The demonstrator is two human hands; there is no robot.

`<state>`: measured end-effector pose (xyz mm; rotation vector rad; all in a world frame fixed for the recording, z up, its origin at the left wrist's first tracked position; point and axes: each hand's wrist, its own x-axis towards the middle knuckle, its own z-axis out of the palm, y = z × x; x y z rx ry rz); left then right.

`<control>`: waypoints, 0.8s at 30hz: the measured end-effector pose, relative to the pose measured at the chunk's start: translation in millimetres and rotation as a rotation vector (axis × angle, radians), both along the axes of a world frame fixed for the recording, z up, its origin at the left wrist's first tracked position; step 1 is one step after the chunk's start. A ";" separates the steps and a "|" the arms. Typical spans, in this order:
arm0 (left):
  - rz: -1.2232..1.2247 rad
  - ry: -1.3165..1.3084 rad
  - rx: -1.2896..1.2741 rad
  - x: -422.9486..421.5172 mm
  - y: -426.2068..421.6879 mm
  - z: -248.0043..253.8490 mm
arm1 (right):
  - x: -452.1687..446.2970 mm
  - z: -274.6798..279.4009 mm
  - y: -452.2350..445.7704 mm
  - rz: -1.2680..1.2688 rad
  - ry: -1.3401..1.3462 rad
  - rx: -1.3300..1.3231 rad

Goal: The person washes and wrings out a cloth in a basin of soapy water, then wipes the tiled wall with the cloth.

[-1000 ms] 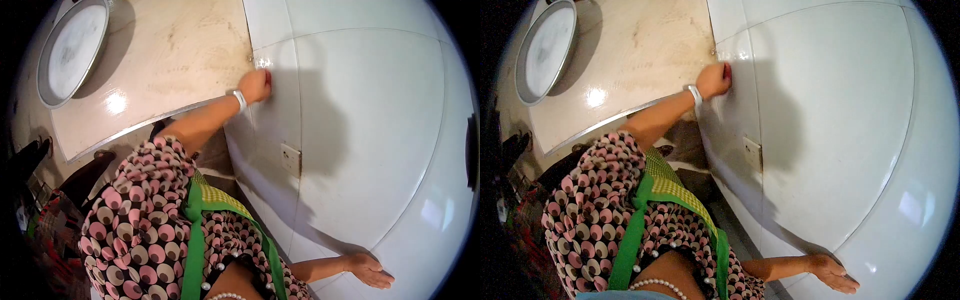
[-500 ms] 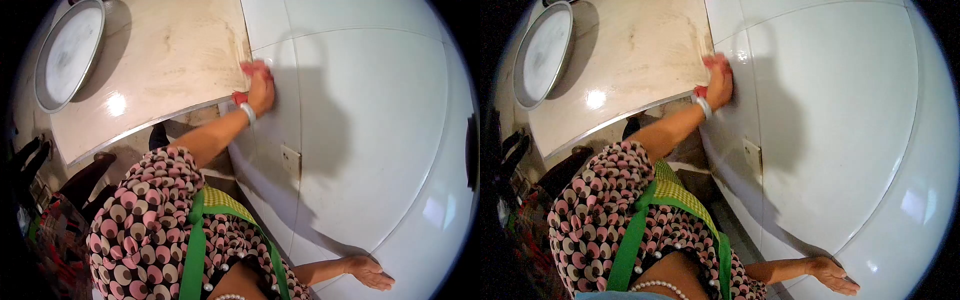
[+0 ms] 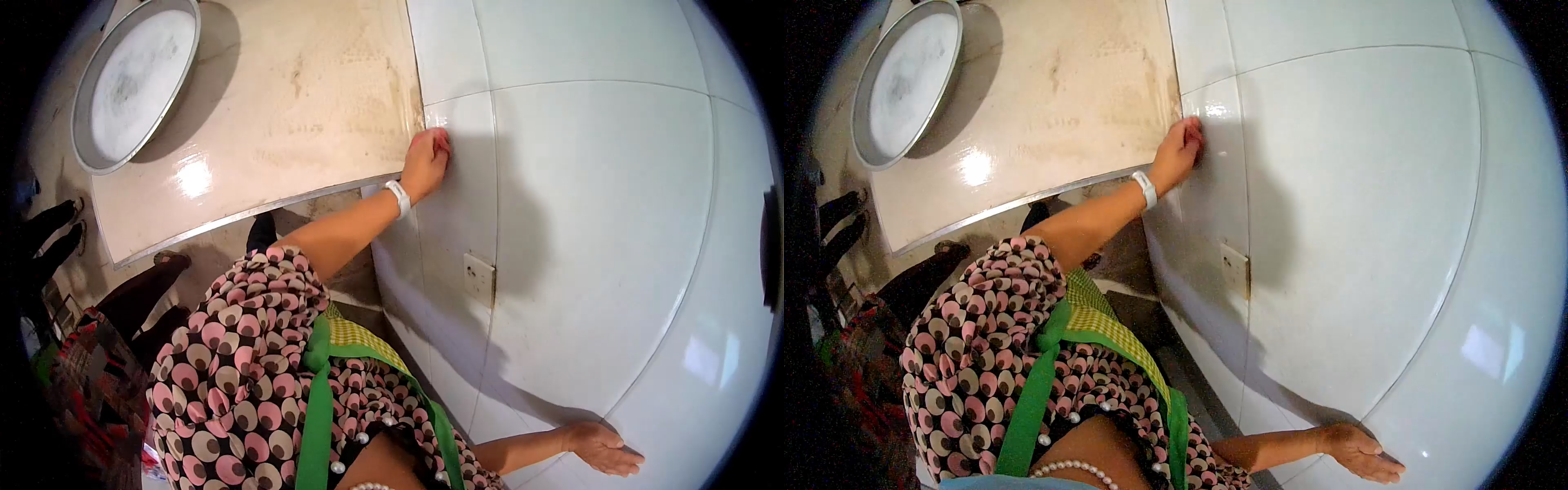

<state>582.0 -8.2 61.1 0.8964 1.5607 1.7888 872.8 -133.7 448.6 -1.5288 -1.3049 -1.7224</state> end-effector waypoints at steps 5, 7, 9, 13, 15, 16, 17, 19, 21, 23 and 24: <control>0.176 -0.171 -0.258 -12.3 18.6 -6.5 | 0.7 7.1 -18.5 0.035 -0.069 0.025; 0.171 -0.115 -0.207 -37.4 26.0 -5.6 | 4.9 12.6 -27.0 0.041 -0.094 0.028; 0.289 0.134 -0.140 -71.9 50.2 3.3 | 6.2 15.3 -34.0 0.021 -0.111 0.038; 0.300 0.010 -0.020 -153.3 119.3 11.9 | -3.0 9.6 -34.0 0.108 -0.065 0.032; 0.338 -0.065 0.019 -165.3 121.4 8.5 | -0.5 17.8 -48.6 0.108 -0.089 0.034; 0.351 0.053 -0.073 -165.8 122.6 4.2 | 0.1 21.6 -51.6 0.095 -0.105 0.033; 0.364 0.172 -0.164 -164.4 120.5 6.0 | -0.6 23.5 -53.1 0.084 -0.112 0.037; 0.339 0.199 -0.238 -148.6 110.9 8.6 | -2.3 24.4 -52.8 0.068 -0.120 0.042; 0.249 0.215 -0.362 -129.2 88.5 11.1 | -5.2 22.8 -48.8 0.062 -0.120 0.041; 0.172 0.218 -0.398 -98.3 63.8 -1.2 | -6.0 19.7 -43.3 0.053 -0.108 0.029; 0.167 0.232 -0.377 -79.5 54.4 -7.3 | -5.2 15.7 -40.8 0.047 -0.101 0.028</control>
